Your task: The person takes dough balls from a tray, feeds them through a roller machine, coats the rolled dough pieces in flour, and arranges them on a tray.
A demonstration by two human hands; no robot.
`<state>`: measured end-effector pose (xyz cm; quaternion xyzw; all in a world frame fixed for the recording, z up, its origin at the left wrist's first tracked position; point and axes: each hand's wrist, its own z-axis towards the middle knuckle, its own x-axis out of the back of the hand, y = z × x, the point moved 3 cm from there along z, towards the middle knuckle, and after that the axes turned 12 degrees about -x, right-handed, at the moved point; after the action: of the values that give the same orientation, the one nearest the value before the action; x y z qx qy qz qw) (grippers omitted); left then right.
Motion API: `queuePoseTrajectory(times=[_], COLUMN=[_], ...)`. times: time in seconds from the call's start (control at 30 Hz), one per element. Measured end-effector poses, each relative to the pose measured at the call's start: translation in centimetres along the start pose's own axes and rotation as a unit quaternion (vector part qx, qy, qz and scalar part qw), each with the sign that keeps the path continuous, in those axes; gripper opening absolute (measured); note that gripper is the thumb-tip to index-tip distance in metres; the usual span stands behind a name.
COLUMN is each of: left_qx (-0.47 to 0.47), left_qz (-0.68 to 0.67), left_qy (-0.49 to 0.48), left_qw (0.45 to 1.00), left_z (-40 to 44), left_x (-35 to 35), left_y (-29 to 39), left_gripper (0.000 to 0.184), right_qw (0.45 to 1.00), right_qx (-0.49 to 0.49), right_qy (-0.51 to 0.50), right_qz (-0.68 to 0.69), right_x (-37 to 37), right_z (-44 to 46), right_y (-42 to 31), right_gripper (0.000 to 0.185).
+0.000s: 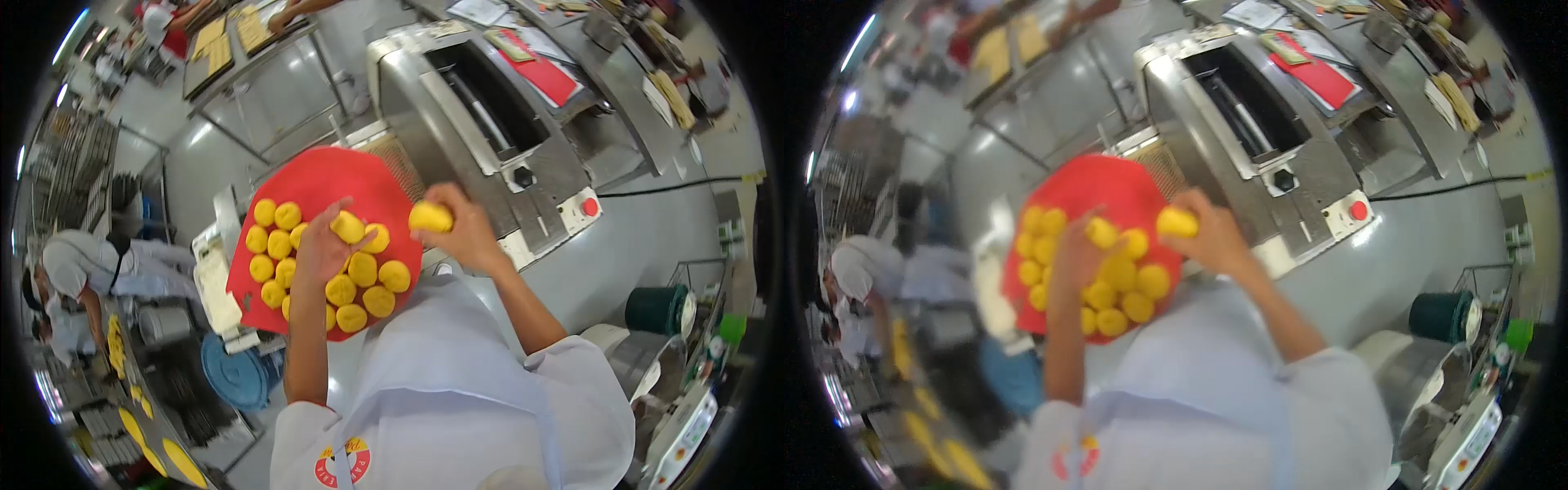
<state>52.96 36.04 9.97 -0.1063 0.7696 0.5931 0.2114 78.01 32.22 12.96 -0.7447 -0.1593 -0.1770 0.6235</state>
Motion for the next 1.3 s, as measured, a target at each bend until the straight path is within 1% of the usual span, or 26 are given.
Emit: queuePoseTrajectory(times=[0.03, 0.07, 0.1, 0.2, 0.3, 0.37, 0.43, 0.5, 0.53, 0.6, 0.63, 0.67, 0.7, 0.73, 0.8, 0.83, 0.87, 0.9, 0.93, 1.0, 1.07, 1.1, 1.13, 1.2, 1.27, 1.3], left_qx=[-0.042, -0.078, -0.117, -0.128, -0.048, -0.148, -0.223, -0.262, -0.291, -0.350, -0.349, -0.340, -0.322, -0.284, -0.186, -0.162, -0.144, -0.154, -0.161, -0.061, -0.150, -0.197, -0.253, -0.319, -0.321, -0.298], left_qz=[0.182, 0.253, 0.322, 0.234, 0.197, 0.232, 0.222, 0.191, 0.249, 0.357, 0.492, 0.616, 0.725, 0.751, 0.799, 0.725, 0.636, 0.642, 0.648, 0.579, 0.357, 0.233, 0.238, -0.053, -0.112, -0.024], left_qy=[-0.044, -0.081, -0.112, -0.125, -0.059, -0.067, -0.092, -0.154, -0.155, -0.156, -0.129, -0.099, -0.066, -0.112, -0.185, -0.206, -0.214, -0.226, -0.238, -0.184, -0.096, -0.057, -0.019, -0.018, 0.032, 0.085], left_qw=[0.981, 0.961, 0.933, 0.956, 0.978, 0.959, 0.945, 0.933, 0.911, 0.852, 0.787, 0.704, 0.605, 0.586, 0.542, 0.637, 0.727, 0.717, 0.705, 0.792, 0.917, 0.951, 0.937, 0.946, 0.940, 0.951], left_z=[-0.6, -0.5, -0.5, 0.2, 0.0, 1.7, 1.8, 0.1, 0.0, 0.4, 1.1, 1.9, 2.6, 3.2, 2.2, 1.5, 1.8, 1.7, 1.2, -0.2, -0.6, -0.8, -1.9, -3.6, -4.8, -5.0], left_x=[-0.7, -1.1, -1.6, -3.5, -7.6, -7.9, -10.6, -14.7, -14.6, -13.4, -11.1, -7.5, -4.6, -2.5, 1.8, 2.4, 2.0, 1.6, 1.0, -1.5, -0.5, 0.4, 0.6, 3.8, 7.0, 8.6], left_y=[0.6, 0.5, 0.4, -0.3, 1.6, 0.2, -0.5, 1.4, 1.3, 1.2, 0.5, -0.6, -1.9, -3.5, -5.4, -5.3, -5.6, -5.5, -5.1, -2.9, -2.0, -1.2, 2.0, 4.6, 6.6, 7.3], left_gripper=[0.032, 0.034, 0.035, 0.039, 0.042, 0.052, 0.065, 0.079, 0.085, 0.095, 0.094, 0.092, 0.091, 0.085, 0.075, 0.066, 0.057, 0.054, 0.050, 0.050, 0.049, 0.048, 0.045, 0.040, 0.036, 0.036], right_qw=[0.983, 0.984, 0.945, 0.830, 0.829, 0.942, 0.990, 0.986, 0.979, 0.965, 0.926, 0.905, 0.903, 0.900, 0.833, 0.788, 0.804, 0.820, 0.886, 0.971, 0.996, 0.996, 0.995, 0.995, 0.969, 0.960], right_qx=[0.122, 0.039, 0.154, 0.293, 0.228, 0.122, 0.091, 0.158, 0.194, 0.176, 0.240, 0.233, 0.223, 0.211, 0.254, 0.280, 0.271, 0.259, 0.215, 0.116, 0.078, 0.071, 0.064, 0.091, 0.106, 0.095], right_qy=[0.135, 0.160, 0.273, 0.471, 0.445, 0.298, 0.057, 0.057, 0.059, 0.184, 0.274, 0.355, 0.365, 0.370, 0.408, 0.417, 0.434, 0.443, 0.361, 0.189, 0.036, 0.029, 0.025, -0.001, 0.039, 0.036], right_qz=[-0.014, 0.063, 0.091, 0.065, -0.250, -0.096, 0.090, 0.018, -0.018, 0.055, 0.101, -0.013, -0.052, -0.090, -0.274, -0.356, -0.304, -0.252, -0.195, -0.084, 0.030, 0.053, 0.074, -0.035, -0.218, -0.261], right_x=[3.0, 6.1, 9.3, 15.3, 14.8, 13.0, 7.5, 6.8, 7.1, 11.3, 13.3, 15.7, 16.9, 17.4, 17.1, 15.7, 14.9, 13.7, 11.2, 6.6, 0.8, -1.9, -4.6, -10.0, -16.5, -19.9], right_z=[0.4, 1.3, 2.4, 8.3, 14.0, 9.6, 5.2, 2.8, 1.9, 3.0, 4.5, 4.4, 5.7, 6.9, 7.7, 8.1, 7.5, 6.2, 5.1, 3.4, 4.9, 6.1, 7.6, 10.4, 12.0, 12.5], right_y=[-2.6, -4.0, -6.5, -9.3, -6.6, -6.8, -5.0, -5.8, -6.5, -7.1, -6.6, -7.4, -6.7, -5.7, -2.4, -1.5, -1.7, -2.5, -3.3, -4.8, -3.1, -2.2, -1.4, -0.8, -2.0, -3.0], right_gripper=[0.056, 0.060, 0.052, 0.048, 0.048, 0.053, 0.052, 0.045, 0.042, 0.037, 0.030, 0.034, 0.034, 0.035, 0.035, 0.035, 0.035, 0.035, 0.035, 0.034, 0.034, 0.036, 0.038, 0.050, 0.063, 0.066])
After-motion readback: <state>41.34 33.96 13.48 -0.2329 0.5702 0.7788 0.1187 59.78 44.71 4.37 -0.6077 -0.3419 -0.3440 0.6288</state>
